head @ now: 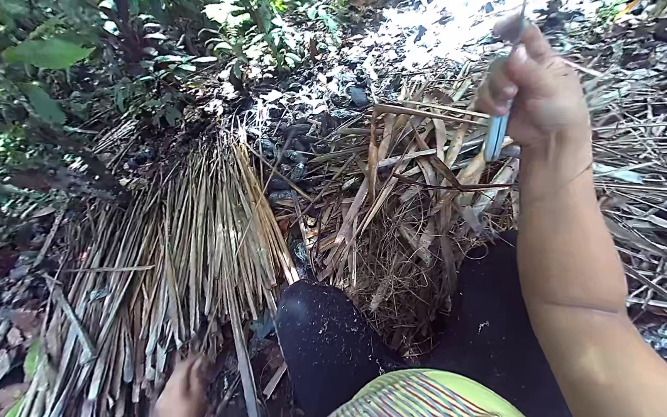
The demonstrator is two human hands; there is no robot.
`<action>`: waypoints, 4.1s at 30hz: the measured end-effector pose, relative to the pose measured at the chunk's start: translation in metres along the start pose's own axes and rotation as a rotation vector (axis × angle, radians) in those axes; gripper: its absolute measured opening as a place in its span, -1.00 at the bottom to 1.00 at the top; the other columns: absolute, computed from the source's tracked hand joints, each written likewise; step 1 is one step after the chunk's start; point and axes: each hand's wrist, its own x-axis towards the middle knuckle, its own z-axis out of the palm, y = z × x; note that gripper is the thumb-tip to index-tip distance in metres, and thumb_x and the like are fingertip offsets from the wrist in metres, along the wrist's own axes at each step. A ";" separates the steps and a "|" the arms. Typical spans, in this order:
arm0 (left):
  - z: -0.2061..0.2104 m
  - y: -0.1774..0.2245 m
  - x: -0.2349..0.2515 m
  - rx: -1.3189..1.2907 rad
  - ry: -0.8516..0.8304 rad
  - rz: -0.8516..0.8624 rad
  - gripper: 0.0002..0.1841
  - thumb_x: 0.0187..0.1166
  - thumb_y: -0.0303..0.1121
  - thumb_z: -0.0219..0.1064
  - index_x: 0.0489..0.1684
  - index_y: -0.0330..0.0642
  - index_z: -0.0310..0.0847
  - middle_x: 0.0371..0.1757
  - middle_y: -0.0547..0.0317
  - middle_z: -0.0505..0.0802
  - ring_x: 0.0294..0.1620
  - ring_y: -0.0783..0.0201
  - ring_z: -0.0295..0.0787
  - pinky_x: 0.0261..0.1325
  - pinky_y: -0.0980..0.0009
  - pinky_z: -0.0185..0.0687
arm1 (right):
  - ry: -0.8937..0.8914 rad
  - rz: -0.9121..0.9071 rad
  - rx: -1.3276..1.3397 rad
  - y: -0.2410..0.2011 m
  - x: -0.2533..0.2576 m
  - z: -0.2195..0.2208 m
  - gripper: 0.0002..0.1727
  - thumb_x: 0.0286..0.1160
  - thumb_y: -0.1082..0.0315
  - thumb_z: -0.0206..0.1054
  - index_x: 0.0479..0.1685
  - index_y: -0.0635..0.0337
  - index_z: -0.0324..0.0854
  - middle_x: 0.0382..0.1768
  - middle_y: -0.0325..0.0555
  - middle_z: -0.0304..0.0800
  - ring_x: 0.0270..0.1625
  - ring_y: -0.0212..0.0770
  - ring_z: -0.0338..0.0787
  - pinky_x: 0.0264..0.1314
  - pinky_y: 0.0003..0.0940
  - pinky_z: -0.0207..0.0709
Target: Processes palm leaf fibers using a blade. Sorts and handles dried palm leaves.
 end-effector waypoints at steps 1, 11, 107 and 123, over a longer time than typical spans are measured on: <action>0.004 0.035 0.014 -0.107 0.064 0.046 -0.62 0.80 -0.35 0.08 0.17 -0.55 0.69 0.00 -0.42 0.86 -0.05 -0.30 0.87 0.10 -0.29 0.69 | -0.055 0.053 -0.055 0.001 -0.004 0.023 -0.66 0.71 0.26 0.05 0.39 -0.08 0.46 -0.64 -0.69 0.46 -0.66 -0.63 0.45 -0.53 -0.66 0.46; -0.031 0.257 0.058 -1.415 -0.246 -0.089 -0.73 0.70 -0.49 0.06 -0.18 0.01 0.72 -0.50 0.49 0.80 -0.54 0.63 0.64 -0.37 0.68 0.61 | -0.838 0.428 0.025 0.032 -0.079 0.171 -0.47 0.63 0.39 0.19 0.61 0.24 0.40 -0.43 -0.47 0.70 -0.58 -0.71 0.43 -0.57 -0.77 0.31; 0.015 0.164 -0.009 -1.551 -0.572 0.123 -0.79 0.68 -0.04 0.30 -0.14 0.17 0.83 -0.58 0.66 0.68 -0.60 0.79 0.50 -0.47 0.83 0.40 | -0.636 0.390 0.339 0.033 -0.066 0.160 -0.55 0.68 0.40 0.09 0.53 0.12 0.46 -0.48 -0.60 0.56 -0.61 -0.72 0.38 -0.57 -0.79 0.28; -0.020 0.251 0.033 -1.460 -0.324 0.322 -0.77 0.76 -0.08 0.21 -0.13 0.11 0.76 -0.55 0.69 0.63 -0.59 0.85 0.40 -0.53 0.87 0.28 | -0.800 0.351 0.244 0.027 -0.103 0.180 -0.56 0.65 0.36 0.18 0.48 0.21 0.55 -0.15 -0.44 0.75 -0.48 -0.79 0.40 -0.48 -0.84 0.27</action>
